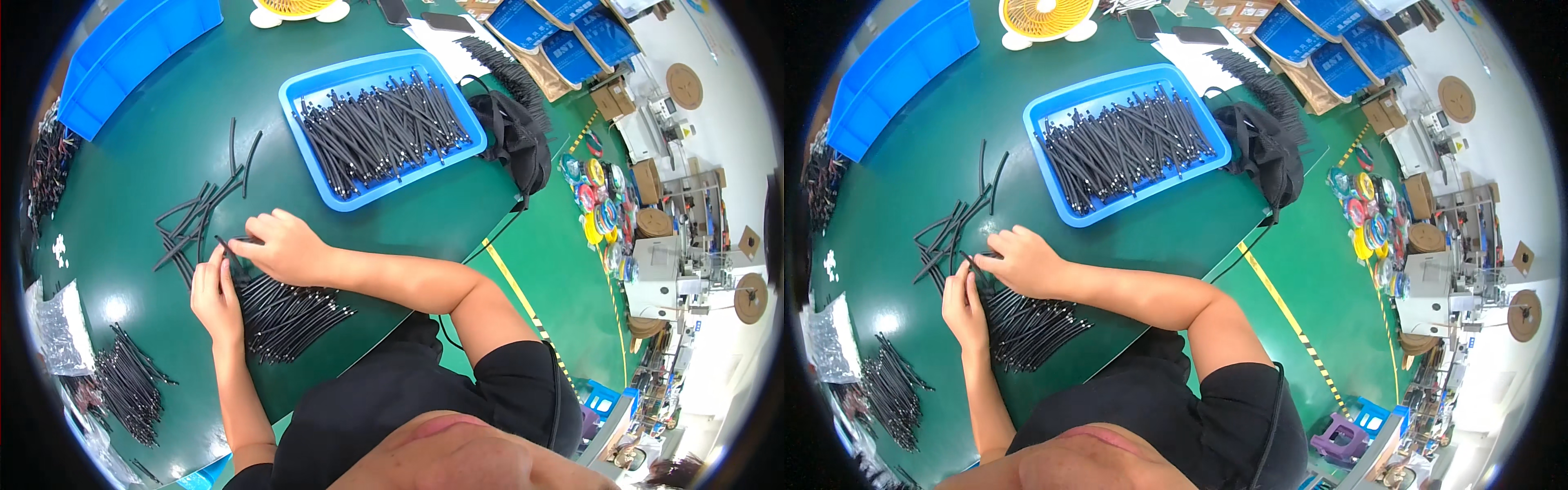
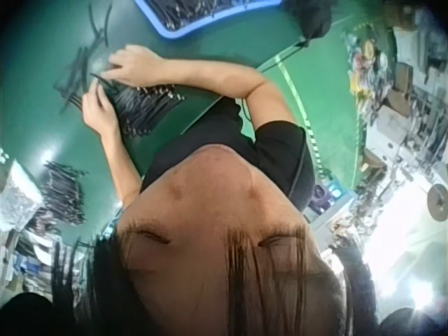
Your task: The person assembles wires by sliding sleeves onto them by hand, stacks the assembled pieces on the table, and reaches across the workbench to retrieve more parts.
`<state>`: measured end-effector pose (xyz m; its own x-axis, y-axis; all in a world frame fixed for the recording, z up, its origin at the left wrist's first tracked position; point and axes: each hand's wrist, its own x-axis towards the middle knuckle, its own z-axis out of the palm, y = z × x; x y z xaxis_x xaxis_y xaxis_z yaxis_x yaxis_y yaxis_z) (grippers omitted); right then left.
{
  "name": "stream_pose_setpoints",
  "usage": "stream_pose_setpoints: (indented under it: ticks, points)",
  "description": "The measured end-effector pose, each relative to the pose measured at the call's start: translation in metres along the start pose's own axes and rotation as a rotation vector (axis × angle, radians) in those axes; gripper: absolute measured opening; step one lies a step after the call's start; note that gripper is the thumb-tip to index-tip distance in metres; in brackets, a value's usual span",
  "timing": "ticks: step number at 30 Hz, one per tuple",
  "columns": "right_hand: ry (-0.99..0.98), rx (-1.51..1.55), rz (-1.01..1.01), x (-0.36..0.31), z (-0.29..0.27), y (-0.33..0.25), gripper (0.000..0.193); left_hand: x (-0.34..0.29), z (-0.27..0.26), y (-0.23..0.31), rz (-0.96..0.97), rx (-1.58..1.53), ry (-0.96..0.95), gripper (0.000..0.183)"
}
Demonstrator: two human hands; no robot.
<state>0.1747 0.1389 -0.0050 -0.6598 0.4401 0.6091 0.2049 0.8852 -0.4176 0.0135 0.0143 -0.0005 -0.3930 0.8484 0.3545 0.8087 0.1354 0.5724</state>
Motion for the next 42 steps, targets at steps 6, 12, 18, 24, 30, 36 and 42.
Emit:
stream_pose_setpoints:
  ticks: [6, 12, 18, 24, 30, 36, 42]
  points:
    - [0.126, -0.099, 0.119, 0.009, -0.01, 0.005, 0.022, 0.003, -0.009, 0.012, 0.061, 0.07, 0.016, 0.022]
    - [0.192, -0.22, 0.064, 0.006, -0.014, -0.005, 0.028, 0.005, -0.005, 0.012, 0.121, 0.048, 0.083, 0.017]
    - [0.058, -0.44, 0.164, 0.002, -0.012, 0.013, 0.037, 0.005, -0.005, 0.014, 0.11, 0.068, 0.106, 0.015]
    - [0.067, -0.172, 0.139, 0.009, -0.019, -0.001, 0.026, 0.005, -0.004, 0.015, 0.127, 0.013, 0.094, 0.016]
    - [-0.017, 0.075, -0.017, 0.002, -0.007, 0.002, 0.014, 0.004, -0.005, 0.014, 0.191, -0.023, 0.041, 0.015]
    - [-0.053, 0.153, -0.076, 0.005, -0.006, 0.007, 0.01, 0.005, -0.005, 0.012, 0.176, -0.057, 0.037, 0.011]
    - [-0.058, 0.061, -0.052, 0.004, -0.006, 0.006, 0.014, 0.01, -0.011, 0.013, 0.204, -0.074, -0.034, 0.007]
